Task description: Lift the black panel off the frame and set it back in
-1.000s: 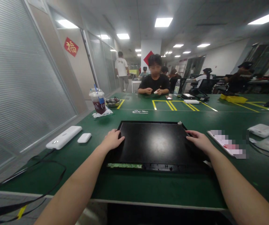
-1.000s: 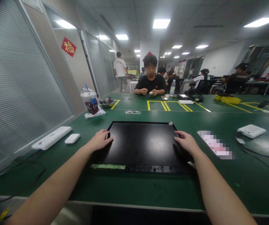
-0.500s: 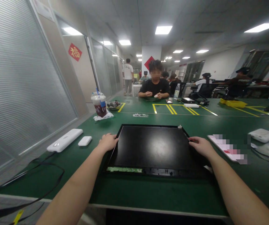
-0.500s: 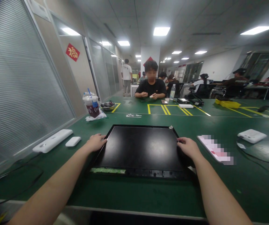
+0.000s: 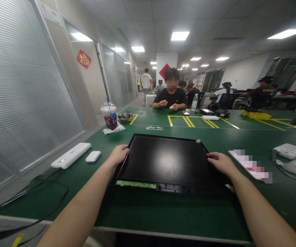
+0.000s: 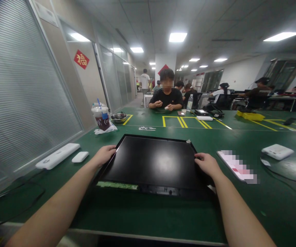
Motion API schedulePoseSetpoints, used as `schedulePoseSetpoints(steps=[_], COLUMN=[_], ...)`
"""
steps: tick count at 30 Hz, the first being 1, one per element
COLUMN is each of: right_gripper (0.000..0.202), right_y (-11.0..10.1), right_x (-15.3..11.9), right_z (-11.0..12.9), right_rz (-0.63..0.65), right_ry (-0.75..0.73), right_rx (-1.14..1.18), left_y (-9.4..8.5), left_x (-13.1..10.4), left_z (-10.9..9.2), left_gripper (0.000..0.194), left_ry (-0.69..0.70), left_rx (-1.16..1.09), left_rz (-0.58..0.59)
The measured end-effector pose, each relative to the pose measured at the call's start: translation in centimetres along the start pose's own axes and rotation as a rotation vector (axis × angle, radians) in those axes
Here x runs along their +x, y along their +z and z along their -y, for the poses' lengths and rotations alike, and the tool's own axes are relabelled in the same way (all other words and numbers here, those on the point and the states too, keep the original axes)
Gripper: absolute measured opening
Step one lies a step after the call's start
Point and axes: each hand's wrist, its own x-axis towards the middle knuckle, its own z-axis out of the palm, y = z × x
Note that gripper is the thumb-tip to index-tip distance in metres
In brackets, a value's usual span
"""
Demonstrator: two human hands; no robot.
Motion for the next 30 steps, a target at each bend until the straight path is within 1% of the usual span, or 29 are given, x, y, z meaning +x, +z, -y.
schedulePoseSetpoints(steps=[1, 3, 5, 6, 8, 10, 13, 15, 17, 19, 22, 25, 30], right_gripper=[0.036, 0.036, 0.035, 0.034, 0.032, 0.032, 0.032, 0.03, 0.029, 0.031, 0.034, 0.034, 0.034], right_y=[0.0, 0.0, 0.0, 0.0, 0.1, 0.1, 0.1, 0.1, 0.0, 0.0, 0.0, 0.1, 0.2], right_x=[0.0, 0.0, -0.1, -0.1, -0.2, -0.3, -0.4, -0.4, -0.4, -0.3, -0.3, -0.2, -0.1], right_z=[0.0, 0.0, 0.0, 0.1, 0.1, 0.2, 0.3, 0.3, 0.2, 0.2, 0.2, 0.1, 0.0], right_rz=[0.003, -0.002, -0.015, -0.021, -0.029, -0.038, -0.055, -0.062, -0.061, -0.046, -0.012, -0.032, -0.057], right_ry=[-0.002, -0.01, -0.028, -0.038, -0.065, -0.082, -0.079, -0.076, -0.081, -0.082, -0.078, -0.085, -0.097], right_rx=[-0.005, -0.017, -0.027, -0.03, -0.04, -0.059, -0.079, -0.073, -0.065, -0.068, -0.092, -0.112, -0.14], left_y=[0.0, 0.0, 0.0, 0.1, 0.1, 0.1, 0.0, 0.0, 0.0, 0.1, 0.3, 0.7, 1.0], left_x=[-0.2, -0.5, -0.5, -0.5, -0.3, 0.0, 0.1, 0.0, -0.1, -0.2, -0.4, -0.6, -0.8], left_z=[-0.3, -1.0, -1.5, -1.6, -1.8, -1.7, -1.4, -1.3, -1.2, -1.1, -1.1, -1.2, -1.6], left_gripper=[0.025, 0.027, 0.03, 0.032, 0.035, 0.039, 0.059, 0.073, 0.077, 0.07, 0.052, 0.036, 0.025], left_ry=[-0.07, -0.225, -0.332, -0.36, -0.387, -0.409, -0.414, -0.392, -0.379, -0.373, -0.354, -0.348, -0.342], left_rx=[-0.137, -0.386, -0.567, -0.633, -0.739, -0.812, -0.833, -0.83, -0.84, -0.86, -0.885, -0.871, -0.859], left_rz=[0.018, 0.015, -0.033, -0.056, -0.075, -0.029, 0.058, 0.079, 0.097, 0.118, 0.119, 0.111, 0.139])
